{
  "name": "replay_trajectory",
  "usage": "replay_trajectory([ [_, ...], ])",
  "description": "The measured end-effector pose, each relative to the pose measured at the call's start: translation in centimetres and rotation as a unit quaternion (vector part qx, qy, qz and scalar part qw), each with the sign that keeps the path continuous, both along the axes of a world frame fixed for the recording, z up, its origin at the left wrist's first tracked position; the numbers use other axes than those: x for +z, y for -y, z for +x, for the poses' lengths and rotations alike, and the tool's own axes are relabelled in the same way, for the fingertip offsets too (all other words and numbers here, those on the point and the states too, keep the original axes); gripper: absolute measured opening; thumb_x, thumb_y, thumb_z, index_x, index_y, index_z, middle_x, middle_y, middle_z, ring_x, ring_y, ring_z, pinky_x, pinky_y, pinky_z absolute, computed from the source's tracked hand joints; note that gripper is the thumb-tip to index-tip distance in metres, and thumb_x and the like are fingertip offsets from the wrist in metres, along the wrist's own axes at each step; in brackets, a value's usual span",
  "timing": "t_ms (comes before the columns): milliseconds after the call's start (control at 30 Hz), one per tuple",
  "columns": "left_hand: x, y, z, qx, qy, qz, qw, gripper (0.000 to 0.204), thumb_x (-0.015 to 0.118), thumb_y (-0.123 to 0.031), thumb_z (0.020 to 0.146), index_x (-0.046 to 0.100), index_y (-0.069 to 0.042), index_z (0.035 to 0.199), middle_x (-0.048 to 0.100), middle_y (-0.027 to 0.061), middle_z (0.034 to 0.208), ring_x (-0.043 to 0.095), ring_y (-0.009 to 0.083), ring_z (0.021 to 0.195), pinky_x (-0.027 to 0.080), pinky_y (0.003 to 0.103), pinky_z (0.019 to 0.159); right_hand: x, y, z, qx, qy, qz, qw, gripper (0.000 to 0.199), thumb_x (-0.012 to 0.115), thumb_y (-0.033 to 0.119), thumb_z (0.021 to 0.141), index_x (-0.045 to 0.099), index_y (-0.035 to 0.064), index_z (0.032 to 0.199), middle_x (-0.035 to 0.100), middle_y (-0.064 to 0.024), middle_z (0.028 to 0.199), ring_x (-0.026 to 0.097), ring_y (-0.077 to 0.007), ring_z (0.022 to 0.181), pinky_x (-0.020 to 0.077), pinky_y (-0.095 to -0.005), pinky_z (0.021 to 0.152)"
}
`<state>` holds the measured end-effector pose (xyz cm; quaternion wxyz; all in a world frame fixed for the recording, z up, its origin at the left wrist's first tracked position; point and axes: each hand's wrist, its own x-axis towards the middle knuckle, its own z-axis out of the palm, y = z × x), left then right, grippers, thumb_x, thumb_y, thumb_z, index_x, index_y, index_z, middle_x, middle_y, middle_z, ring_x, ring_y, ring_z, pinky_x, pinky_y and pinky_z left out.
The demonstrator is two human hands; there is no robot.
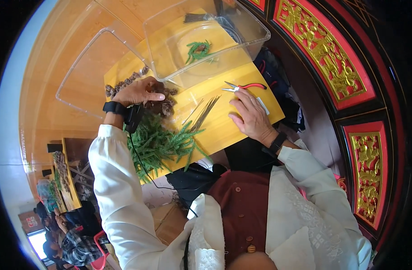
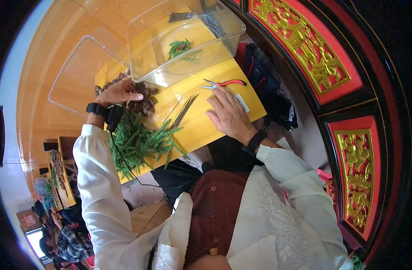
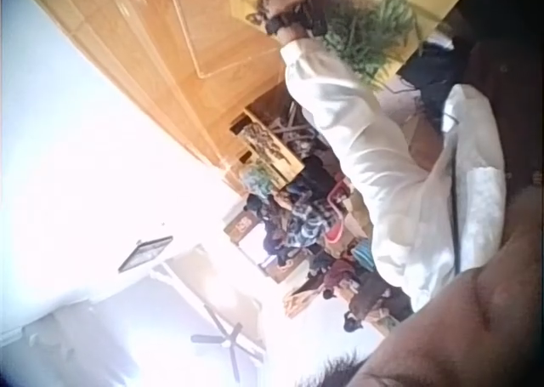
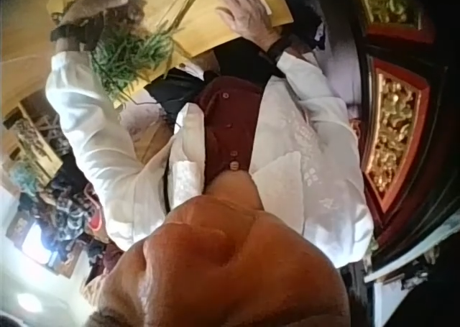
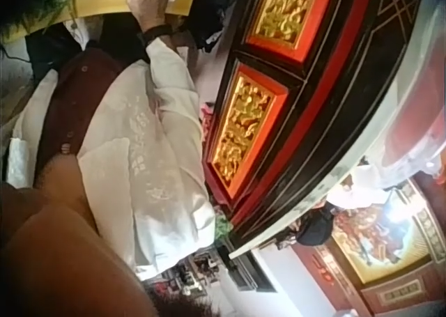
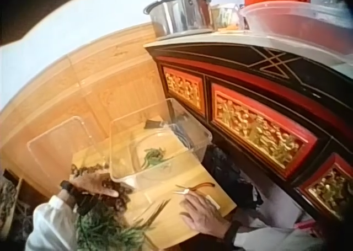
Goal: Trimming pine branches and sorting pine cones into a container.
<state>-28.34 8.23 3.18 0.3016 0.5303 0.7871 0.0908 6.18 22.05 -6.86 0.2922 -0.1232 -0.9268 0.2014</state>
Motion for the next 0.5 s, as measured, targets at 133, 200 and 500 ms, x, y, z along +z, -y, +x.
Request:
replay_trajectory([
  [133, 2.5, 0.1, 2.3, 0.076, 0.094, -0.020, 0.993, 0.059, 0.073, -0.046, 0.076, 0.056, -0.003, 0.114, 0.063, 0.0088, 0.090, 0.060, 0.0160, 0.077, 0.048, 0.029, 0.067, -0.2, -0.1, 0.2, 0.002, -0.010, -0.004, 1.000, 0.036, 0.070, 0.013, 0.074, 0.055, 0.0025, 0.104, 0.049, -0.0179, 0.122, 0.045, -0.0352, 0.122, 0.0393, -0.0405, 0.097],
  [200, 3.2, 0.8, 3.6, 0.106, 0.103, 0.011, 0.989, 0.050, 0.072, -0.039, 0.079, 0.058, -0.002, 0.111, 0.063, 0.0083, 0.089, 0.060, 0.0156, 0.078, 0.048, 0.029, 0.065, -0.3, -0.1, 0.1, 0.003, -0.011, -0.005, 1.000, 0.036, 0.071, 0.013, 0.074, 0.055, 0.0025, 0.104, 0.049, -0.0180, 0.122, 0.045, -0.0351, 0.122, 0.0393, -0.0405, 0.097],
  [500, 0.4, 2.6, 8.4, -0.032, -0.102, 0.081, 0.991, 0.021, 0.066, -0.011, 0.078, 0.064, -0.003, 0.097, 0.065, 0.0099, 0.078, 0.061, 0.0201, 0.070, 0.049, 0.032, 0.065, -0.6, -0.2, 0.2, 0.000, -0.019, -0.004, 1.000, 0.034, 0.070, 0.013, 0.074, 0.055, 0.0030, 0.104, 0.049, -0.0174, 0.121, 0.045, -0.0349, 0.121, 0.0398, -0.0400, 0.097],
])
